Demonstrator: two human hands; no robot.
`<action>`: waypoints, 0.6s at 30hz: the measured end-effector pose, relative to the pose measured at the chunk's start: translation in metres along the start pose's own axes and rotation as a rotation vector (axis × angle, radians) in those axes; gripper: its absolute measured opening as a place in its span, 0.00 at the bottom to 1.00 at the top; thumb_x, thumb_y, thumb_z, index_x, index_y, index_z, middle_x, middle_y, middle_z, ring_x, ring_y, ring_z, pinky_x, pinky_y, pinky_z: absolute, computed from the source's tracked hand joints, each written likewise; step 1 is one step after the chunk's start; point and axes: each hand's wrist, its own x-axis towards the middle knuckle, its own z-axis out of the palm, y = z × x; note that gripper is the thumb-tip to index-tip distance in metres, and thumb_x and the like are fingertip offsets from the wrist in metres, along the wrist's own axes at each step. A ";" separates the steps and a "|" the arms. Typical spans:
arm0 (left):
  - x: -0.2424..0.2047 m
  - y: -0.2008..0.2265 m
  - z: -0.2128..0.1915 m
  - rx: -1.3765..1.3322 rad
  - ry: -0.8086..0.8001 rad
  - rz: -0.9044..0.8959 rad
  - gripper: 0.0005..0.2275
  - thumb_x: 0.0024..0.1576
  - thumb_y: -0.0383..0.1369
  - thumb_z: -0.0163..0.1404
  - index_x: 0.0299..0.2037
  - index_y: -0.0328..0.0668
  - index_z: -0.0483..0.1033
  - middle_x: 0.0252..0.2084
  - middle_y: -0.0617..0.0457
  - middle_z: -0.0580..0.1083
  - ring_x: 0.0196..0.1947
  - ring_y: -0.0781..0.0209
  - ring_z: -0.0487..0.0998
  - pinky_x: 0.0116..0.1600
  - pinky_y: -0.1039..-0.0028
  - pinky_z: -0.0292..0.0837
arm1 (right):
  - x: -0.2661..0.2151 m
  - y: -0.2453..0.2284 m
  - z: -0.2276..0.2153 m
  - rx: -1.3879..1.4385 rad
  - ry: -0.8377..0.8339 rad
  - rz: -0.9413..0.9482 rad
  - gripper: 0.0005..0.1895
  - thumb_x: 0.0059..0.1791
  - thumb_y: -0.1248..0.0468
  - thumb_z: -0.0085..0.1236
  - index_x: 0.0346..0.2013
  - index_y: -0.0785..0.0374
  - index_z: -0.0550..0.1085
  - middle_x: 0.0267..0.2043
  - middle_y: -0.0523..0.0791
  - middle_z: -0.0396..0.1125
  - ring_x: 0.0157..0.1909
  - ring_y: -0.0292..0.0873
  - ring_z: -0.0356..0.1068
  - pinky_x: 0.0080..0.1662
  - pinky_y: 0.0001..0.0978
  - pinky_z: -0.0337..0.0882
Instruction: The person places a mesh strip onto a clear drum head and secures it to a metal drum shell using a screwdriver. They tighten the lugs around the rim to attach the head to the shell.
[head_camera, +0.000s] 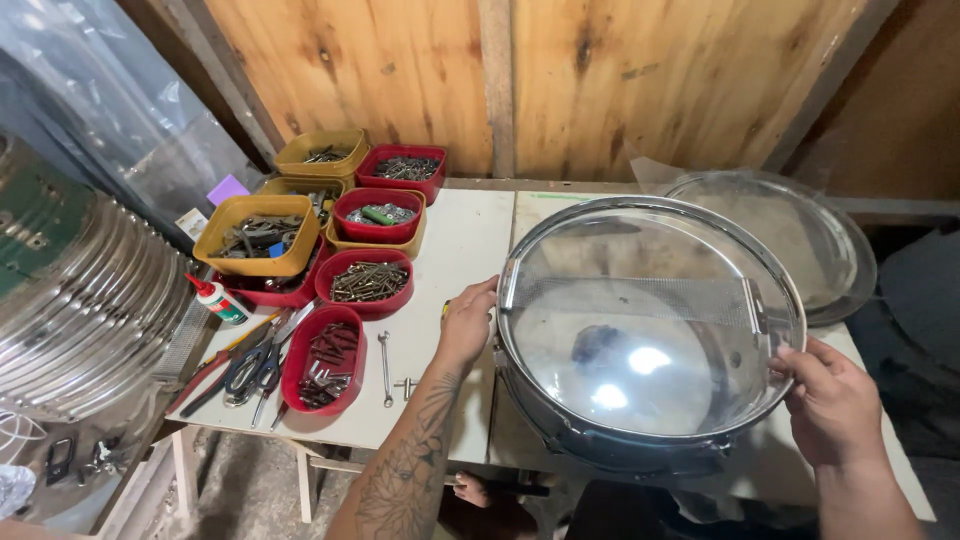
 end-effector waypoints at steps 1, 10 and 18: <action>0.002 -0.004 0.001 -0.008 0.003 0.001 0.26 0.52 0.40 0.41 0.61 0.44 0.77 0.65 0.50 0.74 0.68 0.57 0.71 0.71 0.70 0.60 | 0.001 0.001 0.001 -0.006 -0.004 -0.004 0.15 0.53 0.66 0.56 0.54 0.68 0.71 0.36 0.47 0.70 0.36 0.36 0.70 0.40 0.21 0.69; 0.007 -0.027 0.005 -0.270 -0.007 -0.014 0.15 0.61 0.33 0.45 0.55 0.50 0.80 0.54 0.54 0.80 0.53 0.63 0.77 0.58 0.75 0.70 | -0.005 -0.012 0.014 -0.529 0.213 -0.207 0.15 0.50 0.70 0.53 0.50 0.64 0.78 0.43 0.41 0.71 0.42 0.35 0.66 0.43 0.30 0.66; -0.016 -0.033 -0.004 -0.236 -0.001 -0.013 0.18 0.59 0.35 0.45 0.58 0.54 0.79 0.57 0.55 0.79 0.53 0.64 0.80 0.59 0.75 0.74 | 0.024 -0.028 0.022 -0.839 0.163 -0.263 0.22 0.49 0.62 0.63 0.57 0.65 0.77 0.46 0.47 0.73 0.45 0.41 0.69 0.50 0.34 0.66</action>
